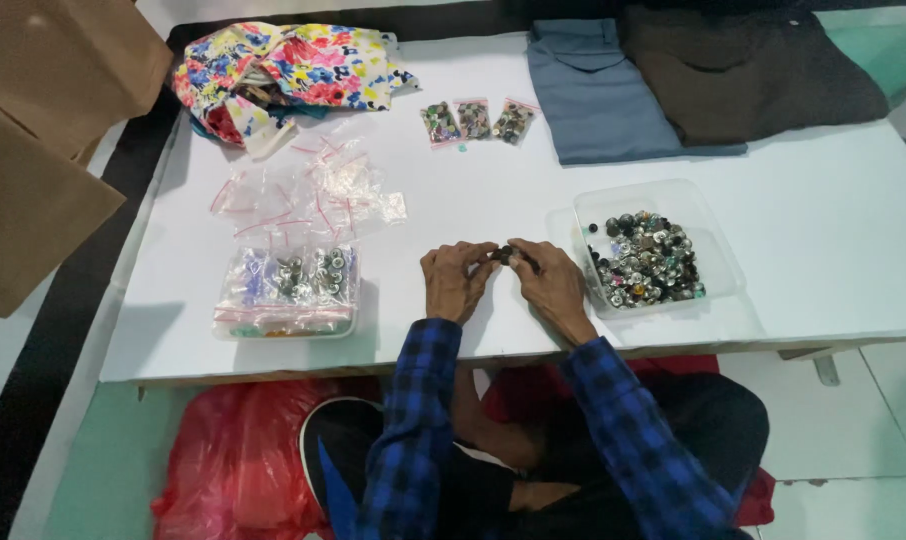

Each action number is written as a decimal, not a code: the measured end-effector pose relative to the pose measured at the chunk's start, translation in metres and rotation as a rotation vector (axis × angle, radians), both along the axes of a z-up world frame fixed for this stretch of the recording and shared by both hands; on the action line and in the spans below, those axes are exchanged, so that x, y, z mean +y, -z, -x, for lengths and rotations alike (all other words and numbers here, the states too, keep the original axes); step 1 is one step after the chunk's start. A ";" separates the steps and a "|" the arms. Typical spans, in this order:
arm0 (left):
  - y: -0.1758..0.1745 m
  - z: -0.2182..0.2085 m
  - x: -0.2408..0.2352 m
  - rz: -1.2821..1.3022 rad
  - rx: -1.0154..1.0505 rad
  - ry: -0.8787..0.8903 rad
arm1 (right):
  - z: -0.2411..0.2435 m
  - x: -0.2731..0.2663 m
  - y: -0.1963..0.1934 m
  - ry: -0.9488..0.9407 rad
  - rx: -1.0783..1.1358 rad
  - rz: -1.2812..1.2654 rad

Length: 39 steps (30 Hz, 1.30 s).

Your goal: Sorting small buttons from a container and placing them into individual plastic bags

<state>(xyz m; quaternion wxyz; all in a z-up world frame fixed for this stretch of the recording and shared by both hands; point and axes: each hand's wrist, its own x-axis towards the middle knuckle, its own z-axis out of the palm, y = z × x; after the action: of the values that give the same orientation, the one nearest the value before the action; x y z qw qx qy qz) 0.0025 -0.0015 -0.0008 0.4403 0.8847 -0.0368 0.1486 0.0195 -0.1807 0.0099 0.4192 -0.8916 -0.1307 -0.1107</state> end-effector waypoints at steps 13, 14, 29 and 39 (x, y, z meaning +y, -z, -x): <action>-0.001 0.007 0.007 0.126 -0.006 -0.010 | 0.005 0.002 -0.012 -0.008 0.155 0.051; 0.001 0.005 0.007 0.106 -0.012 -0.026 | 0.003 0.001 -0.012 -0.033 0.143 0.063; -0.002 0.008 0.007 0.284 -0.023 -0.013 | 0.000 -0.006 0.006 -0.123 -0.049 0.070; 0.013 0.000 0.008 0.168 -0.067 -0.017 | 0.005 0.000 -0.008 -0.077 0.054 0.127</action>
<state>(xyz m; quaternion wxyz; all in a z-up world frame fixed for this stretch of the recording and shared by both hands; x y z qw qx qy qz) 0.0024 0.0066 -0.0137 0.5101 0.8395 -0.0314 0.1844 0.0141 -0.1803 0.0182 0.3693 -0.9133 -0.1602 -0.0622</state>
